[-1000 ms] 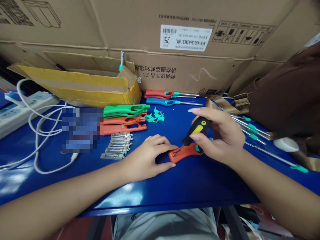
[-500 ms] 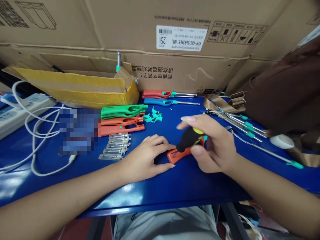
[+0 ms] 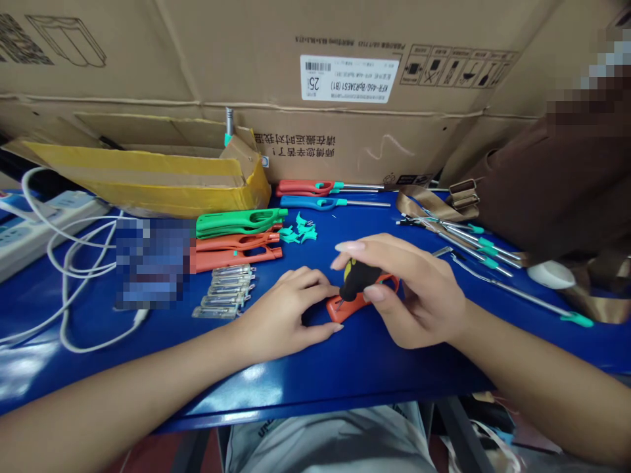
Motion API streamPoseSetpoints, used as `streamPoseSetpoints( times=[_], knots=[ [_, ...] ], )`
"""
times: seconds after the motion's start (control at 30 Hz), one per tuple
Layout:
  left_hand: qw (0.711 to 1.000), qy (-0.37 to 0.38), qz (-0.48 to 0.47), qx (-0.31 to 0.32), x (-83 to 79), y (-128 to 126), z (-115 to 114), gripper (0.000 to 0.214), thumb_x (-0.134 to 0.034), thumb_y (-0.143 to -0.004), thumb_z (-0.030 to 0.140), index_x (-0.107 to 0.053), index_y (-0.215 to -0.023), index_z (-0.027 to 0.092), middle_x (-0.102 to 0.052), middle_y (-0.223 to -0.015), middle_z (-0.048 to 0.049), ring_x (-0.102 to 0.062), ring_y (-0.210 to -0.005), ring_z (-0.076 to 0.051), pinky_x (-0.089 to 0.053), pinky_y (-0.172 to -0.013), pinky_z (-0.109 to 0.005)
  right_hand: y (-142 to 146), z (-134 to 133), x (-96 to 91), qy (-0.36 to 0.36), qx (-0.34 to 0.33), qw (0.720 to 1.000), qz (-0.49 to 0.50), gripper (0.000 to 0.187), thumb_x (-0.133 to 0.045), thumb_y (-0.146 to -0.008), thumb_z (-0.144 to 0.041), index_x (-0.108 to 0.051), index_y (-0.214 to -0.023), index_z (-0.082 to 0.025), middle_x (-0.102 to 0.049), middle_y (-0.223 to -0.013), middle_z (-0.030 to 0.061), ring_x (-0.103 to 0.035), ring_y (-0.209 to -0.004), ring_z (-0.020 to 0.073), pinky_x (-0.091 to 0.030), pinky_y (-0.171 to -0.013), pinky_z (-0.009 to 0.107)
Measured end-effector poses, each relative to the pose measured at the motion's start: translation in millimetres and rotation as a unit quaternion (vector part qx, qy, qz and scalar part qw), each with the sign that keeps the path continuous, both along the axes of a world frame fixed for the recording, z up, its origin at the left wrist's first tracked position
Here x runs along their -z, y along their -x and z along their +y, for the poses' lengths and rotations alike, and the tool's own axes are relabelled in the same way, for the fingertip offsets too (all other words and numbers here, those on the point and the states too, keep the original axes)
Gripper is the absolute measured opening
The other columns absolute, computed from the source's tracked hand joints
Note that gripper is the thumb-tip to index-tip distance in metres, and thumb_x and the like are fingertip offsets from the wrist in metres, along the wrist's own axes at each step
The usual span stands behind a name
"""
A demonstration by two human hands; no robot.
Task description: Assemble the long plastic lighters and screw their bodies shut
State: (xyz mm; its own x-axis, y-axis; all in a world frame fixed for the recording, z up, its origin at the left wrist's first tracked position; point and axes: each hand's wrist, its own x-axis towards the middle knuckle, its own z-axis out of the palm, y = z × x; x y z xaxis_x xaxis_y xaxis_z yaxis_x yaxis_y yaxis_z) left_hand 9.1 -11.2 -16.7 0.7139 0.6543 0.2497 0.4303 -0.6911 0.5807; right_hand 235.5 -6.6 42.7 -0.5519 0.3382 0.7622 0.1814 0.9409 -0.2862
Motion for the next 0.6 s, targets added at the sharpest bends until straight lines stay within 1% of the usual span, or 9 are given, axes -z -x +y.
streamPoseSetpoints(
  times=[0.1,0.17,0.23,0.3,0.37,0.4,0.5,0.53,0.6],
  knots=[
    [1.0,0.005,0.001,-0.002,0.7,-0.6,0.4,0.032,-0.072,-0.093,0.035,-0.068,-0.123,0.025,-0.067,-0.12,-0.0069,-0.06,-0.114,-0.026,-0.046,-0.101,-0.042,-0.6,0.1,0.4,-0.045,0.058,0.997,-0.014,0.034,-0.068,-0.098,-0.03,-0.061,-0.129,-0.02,-0.075,-0.097,0.0046,-0.071,-0.087,0.0171,-0.058,-0.071,0.027],
    [1.0,0.009,0.001,-0.002,0.8,-0.8,0.6,0.033,-0.072,-0.093,0.034,-0.067,-0.125,0.025,-0.067,-0.119,-0.0067,-0.06,-0.113,-0.026,-0.047,-0.1,-0.042,-1.6,-0.1,0.3,-0.074,0.085,0.993,-0.037,0.034,-0.071,-0.096,-0.04,-0.064,-0.123,-0.019,-0.074,-0.09,0.0036,-0.071,-0.078,0.016,-0.055,-0.064,0.025],
    [1.0,0.01,0.001,-0.002,0.8,-0.5,0.7,0.034,-0.073,-0.092,0.033,-0.066,-0.125,0.024,-0.066,-0.12,-0.0072,-0.06,-0.114,-0.026,-0.047,-0.101,-0.043,-1.6,-0.8,0.3,-0.07,0.056,0.995,-0.038,0.034,-0.058,-0.103,-0.037,-0.06,-0.131,-0.018,-0.075,-0.102,0.0074,-0.074,-0.089,0.0181,-0.058,-0.069,0.027],
    [1.0,0.01,0.002,-0.004,0.7,0.2,0.4,0.034,-0.074,-0.091,0.034,-0.067,-0.124,0.024,-0.066,-0.122,-0.0077,-0.06,-0.115,-0.027,-0.046,-0.103,-0.044,-0.4,-1.7,0.5,-0.025,0.001,1.0,-0.017,0.039,-0.046,-0.106,-0.023,-0.051,-0.144,-0.015,-0.073,-0.118,0.0116,-0.072,-0.106,0.0196,-0.06,-0.082,0.03],
    [1.0,0.009,0.001,-0.003,0.7,0.8,0.0,0.032,-0.075,-0.091,0.035,-0.068,-0.121,0.023,-0.066,-0.122,-0.0075,-0.059,-0.116,-0.027,-0.045,-0.104,-0.045,0.9,-2.1,0.8,0.007,-0.018,1.0,0.003,0.042,-0.046,-0.103,-0.016,-0.049,-0.145,-0.014,-0.073,-0.117,0.011,-0.071,-0.106,0.0189,-0.06,-0.086,0.032],
    [1.0,0.009,-0.001,-0.002,0.6,0.9,-0.2,0.032,-0.074,-0.091,0.035,-0.068,-0.12,0.023,-0.066,-0.122,-0.0072,-0.059,-0.115,-0.027,-0.045,-0.104,-0.045,1.0,-1.9,0.9,0.003,-0.002,1.0,0.002,0.038,-0.051,-0.103,-0.018,-0.053,-0.141,-0.015,-0.074,-0.11,0.0092,-0.071,-0.1,0.018,-0.059,-0.082,0.03],
    [1.0,0.01,-0.005,0.0,0.1,0.5,-0.3,0.034,-0.074,-0.092,0.034,-0.067,-0.124,0.024,-0.066,-0.119,-0.006,-0.059,-0.113,-0.025,-0.045,-0.102,-0.043,-1.4,-0.2,0.4,-0.061,0.086,0.994,-0.035,0.03,-0.067,-0.099,-0.03,-0.062,-0.126,-0.019,-0.073,-0.09,0.0033,-0.07,-0.078,0.0157,-0.056,-0.064,0.026],
    [1.0,0.012,-0.004,0.001,-0.3,0.2,-0.1,0.035,-0.074,-0.092,0.034,-0.066,-0.125,0.024,-0.065,-0.118,-0.0056,-0.059,-0.112,-0.024,-0.045,-0.102,-0.042,-2.5,0.4,0.1,-0.074,0.101,0.991,-0.045,0.03,-0.066,-0.099,-0.032,-0.062,-0.126,-0.02,-0.073,-0.091,0.0033,-0.07,-0.079,0.0162,-0.056,-0.063,0.026],
    [1.0,0.014,-0.002,0.002,-0.9,-0.4,0.5,0.033,-0.074,-0.093,0.034,-0.067,-0.123,0.024,-0.065,-0.116,-0.0052,-0.058,-0.111,-0.024,-0.045,-0.101,-0.042,-4.0,1.4,-0.2,-0.07,0.082,0.993,-0.047,0.034,-0.055,-0.103,-0.029,-0.057,-0.136,-0.021,-0.075,-0.107,0.0073,-0.072,-0.098,0.0201,-0.06,-0.074,0.031]
  ],
)
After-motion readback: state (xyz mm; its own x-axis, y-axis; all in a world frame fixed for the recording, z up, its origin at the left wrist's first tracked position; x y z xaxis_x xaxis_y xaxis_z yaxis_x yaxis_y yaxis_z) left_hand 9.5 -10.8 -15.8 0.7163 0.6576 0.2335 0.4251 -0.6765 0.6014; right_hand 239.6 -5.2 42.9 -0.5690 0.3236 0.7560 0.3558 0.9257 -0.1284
